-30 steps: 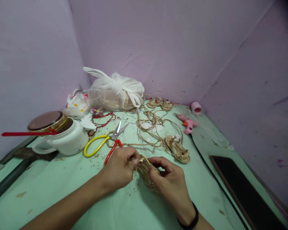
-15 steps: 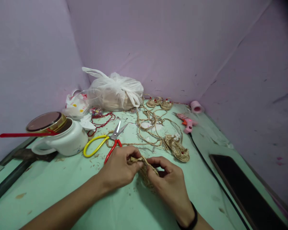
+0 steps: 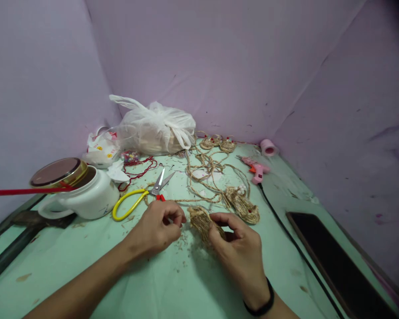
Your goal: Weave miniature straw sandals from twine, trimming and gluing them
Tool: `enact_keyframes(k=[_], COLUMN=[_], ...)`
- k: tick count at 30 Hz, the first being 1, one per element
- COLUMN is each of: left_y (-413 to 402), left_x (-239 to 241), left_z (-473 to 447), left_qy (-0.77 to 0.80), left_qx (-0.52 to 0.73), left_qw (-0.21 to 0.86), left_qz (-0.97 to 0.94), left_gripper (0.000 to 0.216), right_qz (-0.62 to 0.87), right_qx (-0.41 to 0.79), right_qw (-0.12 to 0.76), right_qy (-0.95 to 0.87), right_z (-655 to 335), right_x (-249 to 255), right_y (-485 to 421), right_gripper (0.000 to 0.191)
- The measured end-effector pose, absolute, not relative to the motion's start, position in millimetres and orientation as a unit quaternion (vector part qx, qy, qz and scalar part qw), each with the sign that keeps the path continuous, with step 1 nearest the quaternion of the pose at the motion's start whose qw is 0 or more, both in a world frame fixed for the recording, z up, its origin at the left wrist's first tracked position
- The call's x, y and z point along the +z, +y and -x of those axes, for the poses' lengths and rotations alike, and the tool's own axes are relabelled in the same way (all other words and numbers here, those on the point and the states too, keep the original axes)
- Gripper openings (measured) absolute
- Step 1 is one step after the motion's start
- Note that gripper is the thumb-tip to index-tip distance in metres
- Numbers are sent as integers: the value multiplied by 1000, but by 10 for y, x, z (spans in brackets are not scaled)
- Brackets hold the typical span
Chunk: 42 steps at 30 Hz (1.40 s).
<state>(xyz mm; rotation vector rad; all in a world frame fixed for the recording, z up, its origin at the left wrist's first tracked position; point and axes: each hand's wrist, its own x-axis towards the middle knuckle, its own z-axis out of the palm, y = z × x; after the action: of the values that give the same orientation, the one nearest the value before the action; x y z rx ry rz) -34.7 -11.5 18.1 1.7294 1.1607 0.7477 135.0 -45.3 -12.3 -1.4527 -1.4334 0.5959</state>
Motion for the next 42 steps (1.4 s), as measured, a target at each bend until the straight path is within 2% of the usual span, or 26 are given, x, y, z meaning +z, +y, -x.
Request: enact_keyframes(k=[4,6,10,17,21,23,29,32,35,37,39,42], left_y=[-91,-96,-155,-166,-140,-145,-164,-197,-238,-256,-269,-286], left_x=[232,243,202,39,44,46,16,17,15,-3,-33,-77], left_z=[394,375,254,139,132,120,111,98,70,51,33,4], left_qy=[545,575,514,479,476,466,472,498,545,553,541,541], left_qx=[304,310,311,385,380,376,386,396,404,373,339,336], left_qw=[424,450,550,648,654,666,637,563,477,472,496,497], left_qz=[-656,-609,-580,-450,-448,-444,-473,-528,-559,-576,-588,-590], left_gripper=[28,36,31,43,48,49,52,52,29,17,14,13], right_qz=[549,521,483,448,517,538,530,513,511,504,506,533], right_qx=[152,98,35,205,168,187,497,574,565,555,532,376], right_qw=[508,518,497,495,540,544,502,472,488,489,480,502], right_qy=[-646,-671,-720,-716,-643,-616,-469,-430,-426,-446,-479,-567], right_z=[-1380,-1383,-1339,-1296,-1415,-1471,-1500,-1477,-1461,-1459,-1464,-1481], right_x=[-142,-146,-131,-62,-59,-61,-54,-75,-106,-124,-134,-127], right_y=[-471,-485,-526,-579,-494,-428,-294,-277,-271,-272,-281,-321], right_gripper=[10,13,19,17,10,8,28,29,23,20,19,21])
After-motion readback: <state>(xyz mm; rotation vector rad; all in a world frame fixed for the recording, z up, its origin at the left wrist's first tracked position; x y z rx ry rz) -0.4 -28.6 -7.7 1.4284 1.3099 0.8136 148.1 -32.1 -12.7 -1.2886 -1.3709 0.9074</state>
